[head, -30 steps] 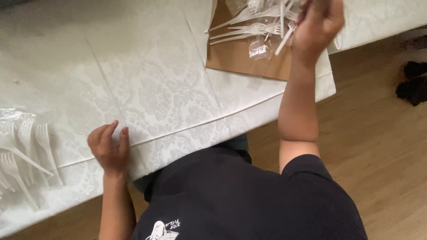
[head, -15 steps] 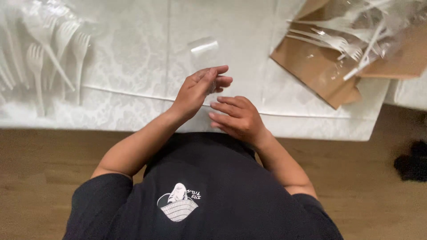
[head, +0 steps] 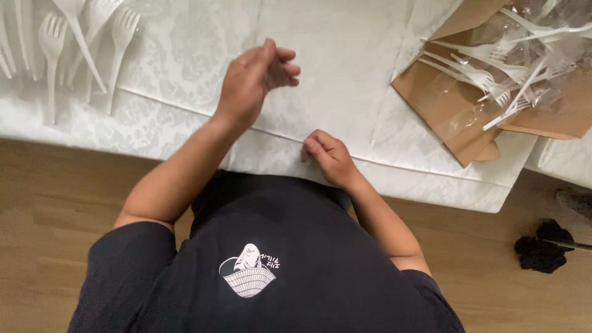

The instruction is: Individually bagging plastic forks into small plastic sleeves

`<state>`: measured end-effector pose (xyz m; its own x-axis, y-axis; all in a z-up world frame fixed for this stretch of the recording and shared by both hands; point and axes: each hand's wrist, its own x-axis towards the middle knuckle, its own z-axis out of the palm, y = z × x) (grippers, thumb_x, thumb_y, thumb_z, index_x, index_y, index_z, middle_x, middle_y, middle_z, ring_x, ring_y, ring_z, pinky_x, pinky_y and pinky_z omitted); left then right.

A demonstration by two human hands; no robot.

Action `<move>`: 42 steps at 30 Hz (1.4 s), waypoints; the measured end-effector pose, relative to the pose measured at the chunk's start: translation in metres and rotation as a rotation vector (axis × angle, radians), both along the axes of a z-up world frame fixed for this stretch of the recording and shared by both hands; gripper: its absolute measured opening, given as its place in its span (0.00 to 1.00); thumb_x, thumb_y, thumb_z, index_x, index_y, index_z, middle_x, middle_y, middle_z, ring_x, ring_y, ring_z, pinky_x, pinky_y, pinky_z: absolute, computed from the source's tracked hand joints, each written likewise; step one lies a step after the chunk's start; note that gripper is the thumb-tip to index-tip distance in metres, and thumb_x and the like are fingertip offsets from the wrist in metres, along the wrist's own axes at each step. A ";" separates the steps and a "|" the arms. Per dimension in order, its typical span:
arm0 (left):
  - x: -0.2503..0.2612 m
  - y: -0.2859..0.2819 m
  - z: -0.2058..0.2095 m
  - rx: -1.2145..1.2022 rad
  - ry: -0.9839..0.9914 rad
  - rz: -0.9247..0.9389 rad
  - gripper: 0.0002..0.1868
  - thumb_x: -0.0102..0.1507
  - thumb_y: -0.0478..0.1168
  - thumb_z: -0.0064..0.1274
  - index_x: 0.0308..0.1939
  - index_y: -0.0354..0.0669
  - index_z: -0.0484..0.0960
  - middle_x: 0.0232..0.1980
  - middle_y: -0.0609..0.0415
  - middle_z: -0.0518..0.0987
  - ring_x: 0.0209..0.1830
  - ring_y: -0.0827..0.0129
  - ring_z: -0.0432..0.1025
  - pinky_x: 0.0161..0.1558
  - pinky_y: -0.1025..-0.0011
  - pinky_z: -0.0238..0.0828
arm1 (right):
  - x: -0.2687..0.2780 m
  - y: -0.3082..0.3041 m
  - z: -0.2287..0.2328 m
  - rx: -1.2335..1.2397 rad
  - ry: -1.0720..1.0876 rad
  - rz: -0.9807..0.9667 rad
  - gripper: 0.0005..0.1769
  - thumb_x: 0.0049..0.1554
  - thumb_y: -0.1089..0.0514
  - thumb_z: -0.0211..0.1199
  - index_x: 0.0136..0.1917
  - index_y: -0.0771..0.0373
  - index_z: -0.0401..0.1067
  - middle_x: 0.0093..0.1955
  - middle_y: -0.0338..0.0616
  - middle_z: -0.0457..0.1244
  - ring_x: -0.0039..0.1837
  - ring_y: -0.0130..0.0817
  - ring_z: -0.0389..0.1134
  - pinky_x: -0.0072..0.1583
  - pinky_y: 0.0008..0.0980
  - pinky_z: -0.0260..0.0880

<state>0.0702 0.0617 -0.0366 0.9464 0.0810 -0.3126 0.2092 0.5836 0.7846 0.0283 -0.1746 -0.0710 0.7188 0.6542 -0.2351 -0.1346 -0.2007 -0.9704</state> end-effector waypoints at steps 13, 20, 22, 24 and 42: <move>0.129 -0.032 -0.089 0.424 -0.320 -0.318 0.17 0.71 0.51 0.42 0.48 0.41 0.78 0.42 0.40 0.82 0.44 0.50 0.76 0.52 0.55 0.72 | 0.129 0.030 -0.035 -0.152 -0.358 -0.367 0.15 0.66 0.51 0.57 0.41 0.61 0.69 0.36 0.52 0.64 0.40 0.41 0.66 0.45 0.41 0.64; 0.119 -0.031 -0.084 0.459 -0.297 -0.364 0.18 0.75 0.48 0.46 0.40 0.43 0.87 0.22 0.52 0.76 0.26 0.65 0.75 0.37 0.69 0.74 | 0.148 0.006 -0.092 0.232 -0.186 -0.459 0.17 0.62 0.57 0.64 0.61 0.62 0.65 0.47 0.44 0.65 0.47 0.29 0.65 0.44 0.24 0.67; 0.108 -0.031 -0.094 0.589 -0.307 -0.396 0.15 0.72 0.50 0.50 0.42 0.44 0.85 0.22 0.52 0.78 0.27 0.62 0.76 0.37 0.65 0.73 | 0.148 0.004 -0.106 0.256 -0.164 -0.443 0.19 0.62 0.55 0.66 0.61 0.63 0.64 0.51 0.46 0.66 0.49 0.30 0.66 0.43 0.24 0.67; 0.116 -0.032 -0.088 0.720 -0.332 -0.437 0.14 0.70 0.51 0.54 0.44 0.45 0.82 0.23 0.51 0.79 0.27 0.60 0.77 0.36 0.61 0.72 | 0.163 0.005 -0.093 0.280 -0.157 -0.443 0.22 0.61 0.54 0.67 0.62 0.64 0.63 0.54 0.49 0.67 0.51 0.30 0.66 0.43 0.24 0.67; 0.093 -0.036 -0.042 0.912 -0.687 -0.861 0.16 0.70 0.43 0.53 0.28 0.43 0.77 0.22 0.62 0.76 0.22 0.73 0.67 0.30 0.70 0.60 | 0.170 -0.006 -0.033 0.659 0.082 -1.036 0.16 0.64 0.47 0.56 0.50 0.62 0.74 0.32 0.51 0.66 0.29 0.33 0.60 0.31 0.29 0.55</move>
